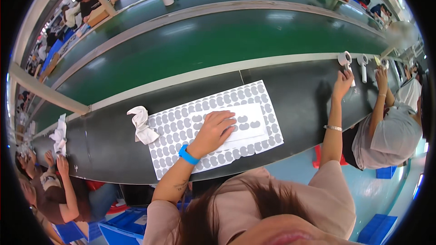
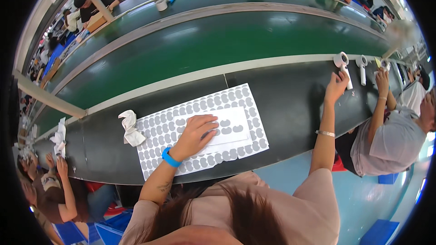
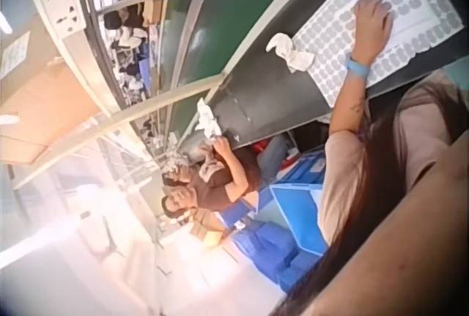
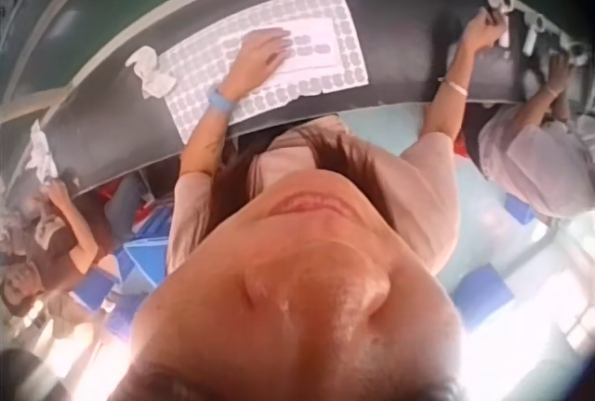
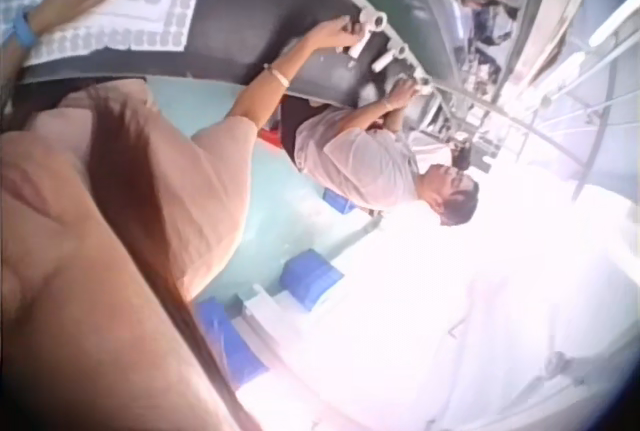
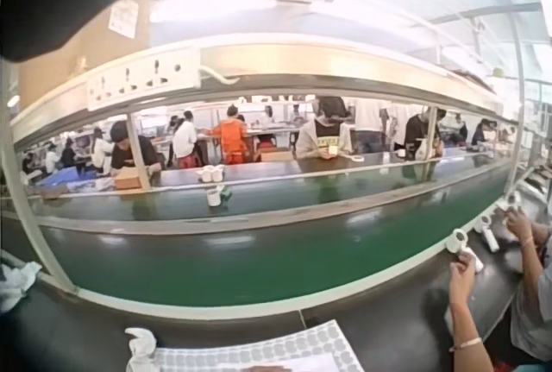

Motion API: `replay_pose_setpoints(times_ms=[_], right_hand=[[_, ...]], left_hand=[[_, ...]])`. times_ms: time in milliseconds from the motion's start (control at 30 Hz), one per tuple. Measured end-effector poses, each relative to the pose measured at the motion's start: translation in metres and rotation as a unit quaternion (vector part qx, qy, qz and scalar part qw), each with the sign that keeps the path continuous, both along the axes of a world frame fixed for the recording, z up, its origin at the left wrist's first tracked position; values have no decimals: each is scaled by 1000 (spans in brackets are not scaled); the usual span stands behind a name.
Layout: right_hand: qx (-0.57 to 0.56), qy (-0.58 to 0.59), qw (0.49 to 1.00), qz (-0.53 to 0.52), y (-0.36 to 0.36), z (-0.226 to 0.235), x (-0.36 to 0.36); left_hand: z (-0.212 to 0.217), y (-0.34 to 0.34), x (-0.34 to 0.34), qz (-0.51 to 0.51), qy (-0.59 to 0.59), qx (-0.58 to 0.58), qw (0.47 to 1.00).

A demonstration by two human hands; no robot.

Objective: The person takes handheld fans from a conveyor belt, peels adhesive pads from a sheet, attaches them to the bottom of each fan by hand, and places the fans back onto the conveyor belt.

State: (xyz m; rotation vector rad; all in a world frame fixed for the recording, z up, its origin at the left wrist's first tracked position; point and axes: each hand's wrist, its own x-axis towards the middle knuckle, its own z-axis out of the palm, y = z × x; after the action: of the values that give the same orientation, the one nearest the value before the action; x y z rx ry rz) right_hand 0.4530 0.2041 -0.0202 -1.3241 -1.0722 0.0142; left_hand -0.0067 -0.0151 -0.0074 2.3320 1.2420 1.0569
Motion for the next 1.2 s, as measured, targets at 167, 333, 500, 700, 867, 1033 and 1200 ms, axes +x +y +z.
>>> replay_pose_setpoints(times_ms=[167,333,500,700,867,1033,1200], right_hand=[[32,56,993,95,-25,-4,-33],[-68,89,917,384,-106,69,-205],[-4,-28,860,510,-141,87,-278],[-29,-46,873,484,-131,31,-304],[-72,-48,887,454,-125,12,-301],[2,22,922,387,-121,50,-279],[15,34,944,329,-118,58,-229]], left_hand=[[3,2,3,-8,2,4,1000],[5,-1,1,7,14,3,1000],[6,1,6,-4,29,-17,999],[6,0,7,-2,19,-8,1000],[8,-2,7,-2,36,-3,999],[5,1,4,-6,16,4,1000],[4,-1,3,5,13,8,1000]])
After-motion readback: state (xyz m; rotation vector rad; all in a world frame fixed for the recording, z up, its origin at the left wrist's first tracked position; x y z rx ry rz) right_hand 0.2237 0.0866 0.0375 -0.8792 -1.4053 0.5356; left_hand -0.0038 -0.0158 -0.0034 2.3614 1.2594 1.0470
